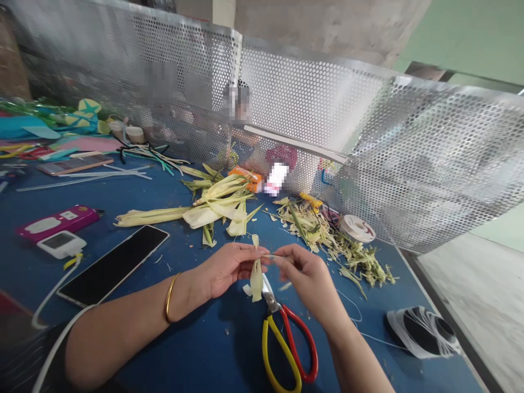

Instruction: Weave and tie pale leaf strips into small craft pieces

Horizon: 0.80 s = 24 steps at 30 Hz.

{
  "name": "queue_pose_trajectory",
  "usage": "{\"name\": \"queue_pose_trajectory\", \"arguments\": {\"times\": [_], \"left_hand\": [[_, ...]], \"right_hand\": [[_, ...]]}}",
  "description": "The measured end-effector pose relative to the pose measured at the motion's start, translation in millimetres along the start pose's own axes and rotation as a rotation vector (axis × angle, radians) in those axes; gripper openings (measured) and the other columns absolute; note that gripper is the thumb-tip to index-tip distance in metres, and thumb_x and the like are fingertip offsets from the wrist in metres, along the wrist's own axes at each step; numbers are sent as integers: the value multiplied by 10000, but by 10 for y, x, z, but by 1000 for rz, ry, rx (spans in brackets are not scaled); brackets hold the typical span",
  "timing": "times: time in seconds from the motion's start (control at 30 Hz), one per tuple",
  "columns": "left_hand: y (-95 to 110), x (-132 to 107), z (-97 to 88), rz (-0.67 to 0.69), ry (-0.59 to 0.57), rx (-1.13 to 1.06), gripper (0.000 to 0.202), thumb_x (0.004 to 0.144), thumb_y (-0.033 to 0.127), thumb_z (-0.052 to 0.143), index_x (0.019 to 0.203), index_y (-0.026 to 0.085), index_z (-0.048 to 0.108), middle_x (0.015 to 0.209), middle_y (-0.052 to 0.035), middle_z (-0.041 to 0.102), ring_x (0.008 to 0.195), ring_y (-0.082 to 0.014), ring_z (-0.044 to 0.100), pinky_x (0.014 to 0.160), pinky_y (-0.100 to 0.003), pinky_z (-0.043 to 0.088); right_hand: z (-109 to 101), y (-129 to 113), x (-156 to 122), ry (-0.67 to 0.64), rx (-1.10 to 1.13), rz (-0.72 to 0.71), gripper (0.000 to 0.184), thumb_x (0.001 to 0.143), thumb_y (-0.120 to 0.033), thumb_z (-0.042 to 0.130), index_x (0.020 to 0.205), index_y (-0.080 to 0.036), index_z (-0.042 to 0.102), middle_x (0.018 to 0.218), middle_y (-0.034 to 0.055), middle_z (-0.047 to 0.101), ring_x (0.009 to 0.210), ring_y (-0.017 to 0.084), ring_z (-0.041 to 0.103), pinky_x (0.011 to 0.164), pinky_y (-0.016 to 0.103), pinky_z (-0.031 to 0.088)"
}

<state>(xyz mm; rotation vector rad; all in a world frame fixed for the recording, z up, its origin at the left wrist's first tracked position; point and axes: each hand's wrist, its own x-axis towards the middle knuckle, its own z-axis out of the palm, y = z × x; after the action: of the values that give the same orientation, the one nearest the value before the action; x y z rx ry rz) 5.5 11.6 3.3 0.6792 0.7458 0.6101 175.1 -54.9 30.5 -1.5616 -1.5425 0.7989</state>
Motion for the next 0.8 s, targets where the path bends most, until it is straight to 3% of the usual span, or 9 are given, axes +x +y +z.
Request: {"name": "queue_pose_trajectory", "arguments": {"times": [0.13,0.3,0.37,0.47,0.6,0.8], "left_hand": [[-18,-6,-17,-87,-89,128,142,781,216,752,844,88,755,845,-121,756,575,-104,630,572,-215,475],[0,0,-17,-110,-83,85,198,746,264,783,871,112,759,897,-112,762,556,-80,595,427,-192,285],[21,7,-14,-79,-43,9,222,724,261,802,888,120,754,905,-104,762,594,-91,614,438,-193,296],[50,8,-7,-40,1,-96,196,747,218,782,912,121,746,904,-95,754,665,-105,646,523,-183,403],[55,0,17,11,41,-199,123,788,121,711,911,119,727,894,-86,747,683,-102,651,574,-169,454],[49,-5,38,43,79,-277,138,827,89,637,935,116,719,869,-73,744,644,-89,650,513,-146,454]], "right_hand": [[-60,109,65,170,-130,-102,255,862,-432,593,787,-200,667,580,-10,600,570,156,564,593,281,443],[-28,181,92,442,-431,-230,208,895,-387,570,970,-220,668,994,82,696,858,235,637,717,336,465],[-5,119,48,515,-480,-317,171,914,-362,559,932,-226,661,999,83,684,901,241,627,763,349,460],[56,-24,-50,391,-405,-379,199,937,-336,549,787,-234,631,795,40,656,777,201,610,733,320,449],[198,-117,-129,186,-430,-336,167,889,-377,619,787,-250,654,719,19,629,666,180,585,655,296,420],[364,1,-98,199,-582,-279,178,861,-386,630,762,-238,623,683,2,594,609,162,545,634,286,380]]}}
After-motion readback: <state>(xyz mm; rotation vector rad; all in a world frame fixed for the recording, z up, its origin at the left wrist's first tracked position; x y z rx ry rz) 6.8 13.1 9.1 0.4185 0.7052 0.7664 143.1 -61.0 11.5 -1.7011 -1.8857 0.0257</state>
